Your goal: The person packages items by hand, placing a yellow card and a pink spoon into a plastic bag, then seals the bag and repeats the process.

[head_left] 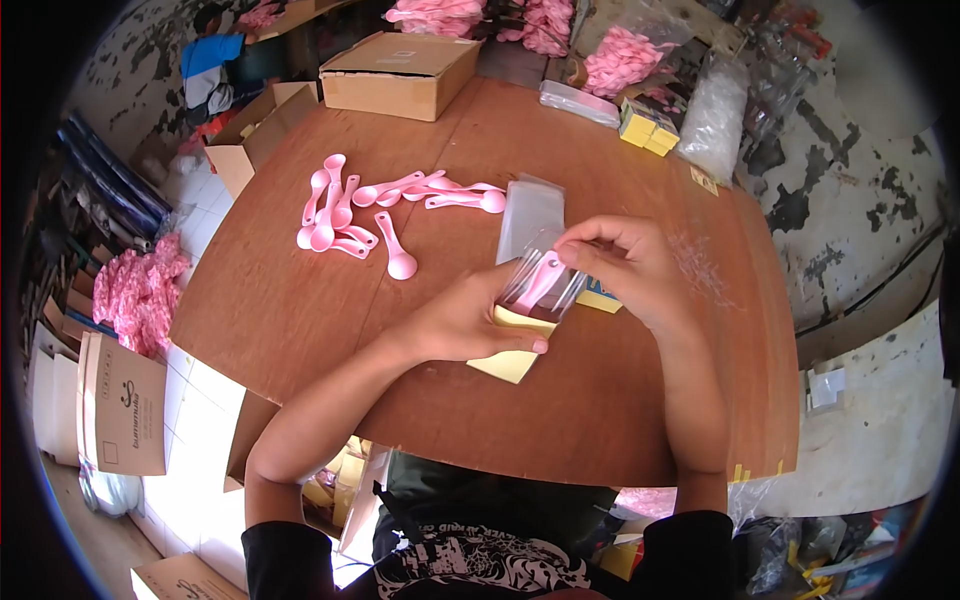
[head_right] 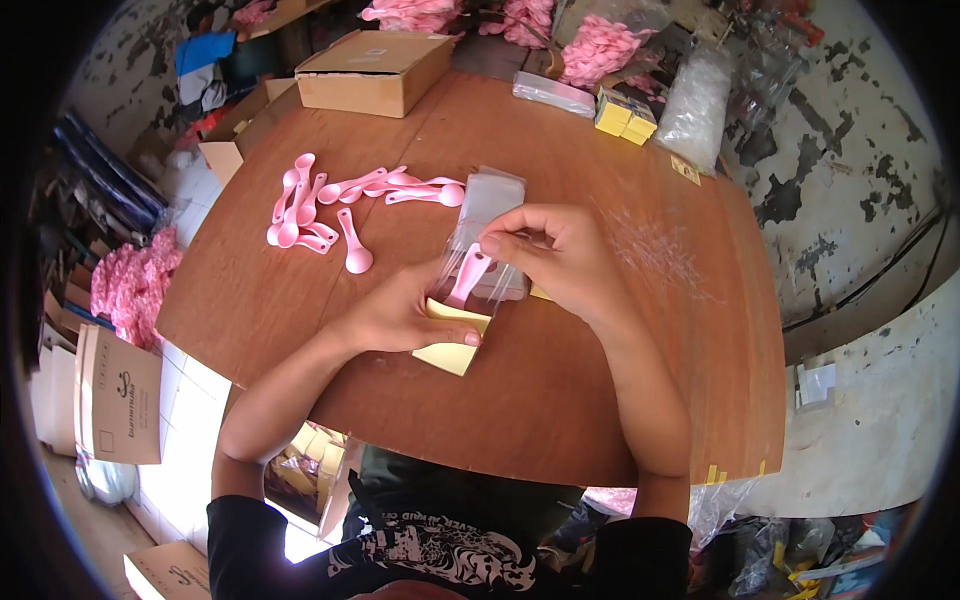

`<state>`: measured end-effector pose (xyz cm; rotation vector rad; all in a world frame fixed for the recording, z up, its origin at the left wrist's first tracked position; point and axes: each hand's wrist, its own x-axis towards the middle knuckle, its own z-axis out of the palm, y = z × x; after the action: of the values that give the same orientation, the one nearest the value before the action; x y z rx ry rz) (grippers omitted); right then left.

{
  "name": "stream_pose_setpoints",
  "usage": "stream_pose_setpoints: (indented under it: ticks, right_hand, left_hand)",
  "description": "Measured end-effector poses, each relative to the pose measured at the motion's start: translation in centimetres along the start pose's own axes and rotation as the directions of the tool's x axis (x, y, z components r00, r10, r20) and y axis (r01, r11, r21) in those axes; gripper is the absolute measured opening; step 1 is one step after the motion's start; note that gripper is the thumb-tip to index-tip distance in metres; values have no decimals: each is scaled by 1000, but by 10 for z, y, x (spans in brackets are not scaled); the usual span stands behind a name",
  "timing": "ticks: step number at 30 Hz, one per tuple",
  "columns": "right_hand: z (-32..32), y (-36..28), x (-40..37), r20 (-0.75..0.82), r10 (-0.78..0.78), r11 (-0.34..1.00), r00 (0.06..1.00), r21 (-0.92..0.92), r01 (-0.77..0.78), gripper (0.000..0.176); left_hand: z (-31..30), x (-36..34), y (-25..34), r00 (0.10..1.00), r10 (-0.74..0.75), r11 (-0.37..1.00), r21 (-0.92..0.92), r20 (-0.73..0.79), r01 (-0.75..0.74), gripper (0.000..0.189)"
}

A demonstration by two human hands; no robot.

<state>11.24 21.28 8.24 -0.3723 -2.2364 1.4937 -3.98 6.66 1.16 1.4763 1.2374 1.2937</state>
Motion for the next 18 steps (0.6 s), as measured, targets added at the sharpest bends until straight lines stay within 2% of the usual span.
stream_pose_setpoints:
  ticks: [2, 3, 4, 5, 7, 8, 10, 11, 12, 14, 16, 17, 18]
  right_hand:
    - [-3, -12, -1, -15, -36, 997, 999, -70, 35, 11]
    - [-4, -17, 0, -175, -367, 904, 913, -299, 306, 10]
    - [-5, -22, 1, -242, -672, 692, 700, -541, 477, 10]
    - [-9, -29, 4, -242, -671, 693, 701, -539, 478, 10]
    - [-21, -40, 11, -46, -579, 613, 814, -683, 397, 8]
    - [-23, -33, 10, -54, -580, 613, 813, -687, 391, 8]
    - [-22, -20, 13, 15, -559, 650, 829, -612, 450, 8]
    - [-16, -20, 6, -41, -528, 726, 848, -541, 425, 8]
    - [-11, -22, 2, -31, -529, 724, 848, -538, 432, 8]
    - [-5, -24, -7, -74, -498, 815, 864, -382, 437, 8]
    - [1, -29, -14, -78, -470, 849, 879, -311, 427, 8]
    - [4, -31, -18, -80, -371, 918, 925, -183, 352, 8]
    - [6, -32, -20, -65, -269, 962, 961, -54, 266, 9]
  left_hand:
    - [2, -1, 2, 998, 32, 999, -15, -51, -33, 68]
    - [4, 1, 1, 967, 202, 977, 98, -153, -188, 67]
    - [4, 2, -1, 899, 371, 920, 224, -232, -322, 66]
    - [2, 2, -2, 899, 370, 920, 224, -233, -320, 66]
    - [0, 2, -3, 838, 439, 874, 371, -325, -314, 68]
    - [1, 2, -2, 840, 441, 873, 370, -316, -319, 68]
    - [-1, 2, 0, 778, 490, 837, 460, -393, -295, 60]
    - [-3, 2, 1, 771, 496, 834, 465, -399, -296, 60]
    - [-3, 1, 2, 760, 520, 818, 484, -389, -311, 59]
    - [-3, 0, 2, 755, 539, 801, 504, -373, -323, 58]
    - [-3, 1, 2, 801, 503, 860, 274, -323, -430, 60]
    - [0, 1, 3, 804, 503, 860, 274, -316, -431, 60]
    - [5, -1, 5, 826, 464, 883, 94, -319, -459, 54]
